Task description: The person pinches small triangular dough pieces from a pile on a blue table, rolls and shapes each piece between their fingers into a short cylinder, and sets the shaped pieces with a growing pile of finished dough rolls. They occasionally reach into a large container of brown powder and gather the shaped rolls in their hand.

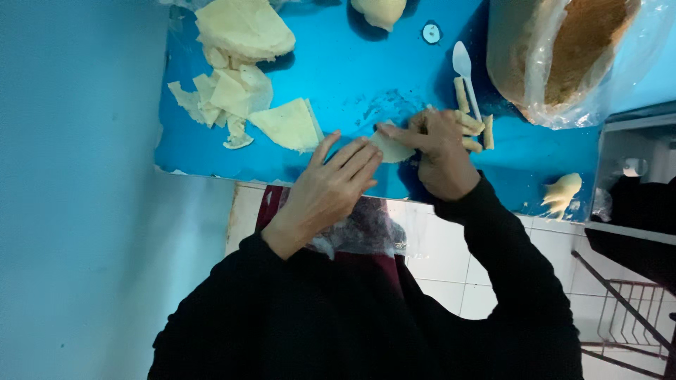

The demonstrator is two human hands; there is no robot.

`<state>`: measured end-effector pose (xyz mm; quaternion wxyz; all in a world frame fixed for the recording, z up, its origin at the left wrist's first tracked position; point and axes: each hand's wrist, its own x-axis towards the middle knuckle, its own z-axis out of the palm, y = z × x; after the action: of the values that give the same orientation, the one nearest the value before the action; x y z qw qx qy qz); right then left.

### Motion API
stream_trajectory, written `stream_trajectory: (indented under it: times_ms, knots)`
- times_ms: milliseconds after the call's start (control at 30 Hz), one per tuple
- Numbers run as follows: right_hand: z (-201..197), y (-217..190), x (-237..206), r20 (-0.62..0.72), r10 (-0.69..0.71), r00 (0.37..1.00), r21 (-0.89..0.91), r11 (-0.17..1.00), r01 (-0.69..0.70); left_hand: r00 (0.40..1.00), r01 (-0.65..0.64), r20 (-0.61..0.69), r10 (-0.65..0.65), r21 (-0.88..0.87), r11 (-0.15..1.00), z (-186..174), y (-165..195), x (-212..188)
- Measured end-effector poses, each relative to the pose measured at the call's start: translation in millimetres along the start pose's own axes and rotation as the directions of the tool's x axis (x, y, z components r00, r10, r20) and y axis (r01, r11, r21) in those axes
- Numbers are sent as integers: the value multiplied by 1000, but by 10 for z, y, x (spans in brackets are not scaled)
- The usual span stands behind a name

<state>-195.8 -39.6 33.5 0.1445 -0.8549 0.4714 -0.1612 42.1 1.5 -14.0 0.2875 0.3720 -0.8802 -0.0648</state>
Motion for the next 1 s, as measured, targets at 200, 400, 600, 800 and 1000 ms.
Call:
stream_trajectory:
  times_ms: [200,400,600,800,1000]
  knots:
    - [-50,-134,16,-70,-244,967,-711,692,123,1000,11,8,-11,3,1000,-14,-4,-14]
    - [-74,-251,-56,-76,-270,960,-728,673,132,1000,16,-8,-16,-23,1000,11,-12,-32]
    - [-148,-138,-267,-174,-127,977,-450,892,36,999,28,-23,-28,-28,999,45,-17,-26]
    - [-1324,518,-310,-429,-53,902,-425,892,-151,1000,7,-17,-8,-15,1000,-8,52,43]
    - [-1635,1092,-61,-206,73,976,-292,947,-132,1000,-1,-18,0,-3,1000,-2,112,127]
